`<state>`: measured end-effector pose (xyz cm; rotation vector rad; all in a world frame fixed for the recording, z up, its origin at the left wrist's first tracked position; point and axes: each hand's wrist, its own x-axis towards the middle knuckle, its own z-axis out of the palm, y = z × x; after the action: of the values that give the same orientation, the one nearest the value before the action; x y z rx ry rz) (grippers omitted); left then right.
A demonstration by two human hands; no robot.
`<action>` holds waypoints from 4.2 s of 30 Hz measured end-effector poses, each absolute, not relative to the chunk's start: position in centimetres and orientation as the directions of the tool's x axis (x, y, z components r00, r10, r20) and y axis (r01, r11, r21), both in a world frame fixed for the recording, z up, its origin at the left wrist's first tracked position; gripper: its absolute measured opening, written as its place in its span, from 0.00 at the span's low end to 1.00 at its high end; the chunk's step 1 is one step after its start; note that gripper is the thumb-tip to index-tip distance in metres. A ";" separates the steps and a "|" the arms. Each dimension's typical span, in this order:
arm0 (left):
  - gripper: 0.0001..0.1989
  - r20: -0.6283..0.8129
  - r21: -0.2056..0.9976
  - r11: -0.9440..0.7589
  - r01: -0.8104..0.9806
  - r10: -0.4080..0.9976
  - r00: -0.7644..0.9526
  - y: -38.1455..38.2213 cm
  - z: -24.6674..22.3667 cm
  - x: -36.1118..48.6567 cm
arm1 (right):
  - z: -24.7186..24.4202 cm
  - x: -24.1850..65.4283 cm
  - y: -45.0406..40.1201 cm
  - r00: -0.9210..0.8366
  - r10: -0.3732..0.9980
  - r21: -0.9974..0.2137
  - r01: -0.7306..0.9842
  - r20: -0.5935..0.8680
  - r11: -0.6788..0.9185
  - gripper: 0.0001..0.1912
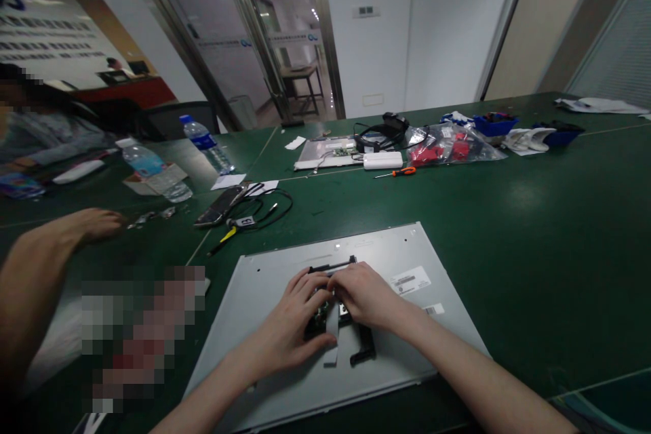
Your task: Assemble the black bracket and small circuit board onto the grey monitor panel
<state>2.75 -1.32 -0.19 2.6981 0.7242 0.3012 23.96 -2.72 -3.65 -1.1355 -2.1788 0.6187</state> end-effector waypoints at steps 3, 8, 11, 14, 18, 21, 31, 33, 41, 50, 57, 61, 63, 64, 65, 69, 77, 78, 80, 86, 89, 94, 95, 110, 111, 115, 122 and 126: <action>0.30 0.125 0.364 -0.820 0.442 0.513 0.849 -1.3 -0.4 2.7 | -3.8 24.0 -2.7 -0.460 0.837 -0.639 0.556 0.297 0.532 0.10; 0.27 0.131 0.356 -0.827 0.435 0.505 0.853 -1.3 -0.6 2.5 | -4.0 24.0 -2.6 -0.462 0.836 -0.643 0.550 0.298 0.533 0.11; 0.26 0.135 0.359 -0.824 0.438 0.510 0.850 -1.2 -0.8 2.5 | -4.0 24.0 -2.6 -0.457 0.837 -0.644 0.550 0.301 0.532 0.11; 0.27 0.138 0.363 -0.822 0.439 0.513 0.847 -1.2 -0.9 2.5 | -4.0 24.0 -2.6 -0.459 0.832 -0.636 0.549 0.312 0.542 0.11; 0.29 0.141 0.372 -0.818 0.438 0.517 0.844 -1.2 -0.8 2.5 | -4.1 23.9 -2.7 -0.458 0.831 -0.628 0.555 0.317 0.545 0.09; 0.30 0.135 0.376 -0.817 0.438 0.516 0.846 -1.3 -0.7 2.5 | -4.1 23.8 -2.8 -0.443 0.839 -0.630 0.563 0.317 0.535 0.07; 0.28 0.125 0.377 -0.810 0.450 0.525 0.842 -1.3 -0.4 2.5 | -4.0 23.8 -3.0 -0.487 0.809 -0.615 0.540 0.328 0.575 0.01; 0.28 0.129 0.381 -0.810 0.445 0.523 0.842 -1.3 -0.3 2.5 | -4.1 23.7 -3.0 -0.506 0.795 -0.608 0.528 0.334 0.592 0.03; 0.27 0.108 0.382 -0.803 0.458 0.531 0.841 -1.4 -0.3 2.5 | -3.9 23.6 -3.1 -0.506 0.792 -0.602 0.530 0.342 0.598 0.03; 0.21 0.133 0.403 -0.800 0.444 0.531 0.837 -1.5 -0.1 2.5 | -3.5 23.5 -3.5 -0.521 0.792 -0.545 0.584 0.316 0.602 0.11; 0.21 0.149 0.405 -0.809 0.426 0.519 0.842 -1.4 0.3 2.7 | -3.5 23.4 -3.7 -0.530 0.796 -0.513 0.616 0.292 0.598 0.13; 0.20 0.177 0.383 -0.827 0.410 0.502 0.847 -1.4 0.2 2.6 | -3.5 23.4 -3.8 -0.525 0.800 -0.513 0.620 0.292 0.594 0.15; 0.20 0.180 0.382 -0.830 0.406 0.498 0.849 -1.3 0.0 2.5 | -3.5 23.4 -3.8 -0.526 0.800 -0.512 0.621 0.289 0.593 0.15; 0.19 0.181 0.382 -0.831 0.404 0.496 0.849 -1.3 0.0 2.5 | -3.5 23.4 -3.8 -0.527 0.800 -0.512 0.621 0.288 0.593 0.15; 0.19 0.183 0.382 -0.832 0.403 0.495 0.849 -1.3 -0.1 2.5 | -3.5 23.4 -3.8 -0.527 0.799 -0.514 0.619 0.288 0.594 0.15; 0.19 0.181 0.391 -0.827 0.404 0.500 0.847 -1.3 -0.3 2.5 | -3.5 23.5 -3.7 -0.525 0.803 -0.529 0.612 0.283 0.587 0.13; 0.22 0.159 0.390 -0.820 0.420 0.509 0.846 -1.4 -0.3 2.6 | -3.3 23.6 -3.5 -0.516 0.801 -0.580 0.568 0.302 0.584 0.11; 0.23 0.155 0.390 -0.820 0.418 0.506 0.848 -1.4 -0.3 2.6 | -3.3 23.6 -3.5 -0.512 0.803 -0.586 0.564 0.304 0.582 0.09; 0.25 0.155 0.395 -0.821 0.412 0.501 0.851 -1.4 -0.3 2.5 | -3.3 23.6 -3.5 -0.510 0.804 -0.593 0.559 0.306 0.580 0.06; 0.22 0.174 0.408 -0.820 0.401 0.501 0.848 -1.4 -0.3 2.5 | -3.7 23.6 -3.4 -0.521 0.800 -0.571 0.574 0.298 0.587 0.10; 0.21 0.166 0.400 -0.823 0.403 0.498 0.851 -1.4 -0.2 2.5 | -3.8 23.6 -3.4 -0.527 0.799 -0.560 0.584 0.289 0.588 0.11; 0.16 0.182 0.381 -0.835 0.398 0.489 0.853 -1.4 -0.1 2.6 | -3.8 23.7 -3.4 -0.522 0.804 -0.554 0.595 0.286 0.583 0.11; 0.16 0.188 0.378 -0.837 0.396 0.489 0.852 -1.4 -0.2 2.6 | -3.8 23.7 -3.4 -0.520 0.804 -0.554 0.595 0.288 0.583 0.11; 0.16 0.209 0.383 -0.838 0.389 0.488 0.847 -1.2 -0.9 2.5 | -3.4 23.6 -3.5 -0.519 0.802 -0.572 0.576 0.297 0.584 0.08; 0.16 0.212 0.382 -0.839 0.388 0.488 0.846 -1.2 -0.9 2.5 | -3.4 23.6 -3.6 -0.515 0.804 -0.572 0.579 0.296 0.581 0.08; 0.18 0.216 0.383 -0.841 0.382 0.484 0.848 -1.2 -1.0 2.4 | -3.6 23.6 -3.5 -0.502 0.811 -0.569 0.589 0.299 0.574 0.07; 0.23 0.198 0.393 -0.836 0.384 0.485 0.852 -1.1 -1.0 2.4 | -4.0 23.5 -3.3 -0.494 0.808 -0.557 0.592 0.320 0.583 0.04; 0.26 0.176 0.382 -0.832 0.401 0.492 0.853 -1.1 -1.2 2.3 | -4.1 23.5 -3.4 -0.498 0.803 -0.551 0.589 0.328 0.591 0.04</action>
<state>2.30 -1.08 -1.19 2.6954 0.6704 0.3836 23.51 -3.36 -4.12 -1.1012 -2.2601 0.5002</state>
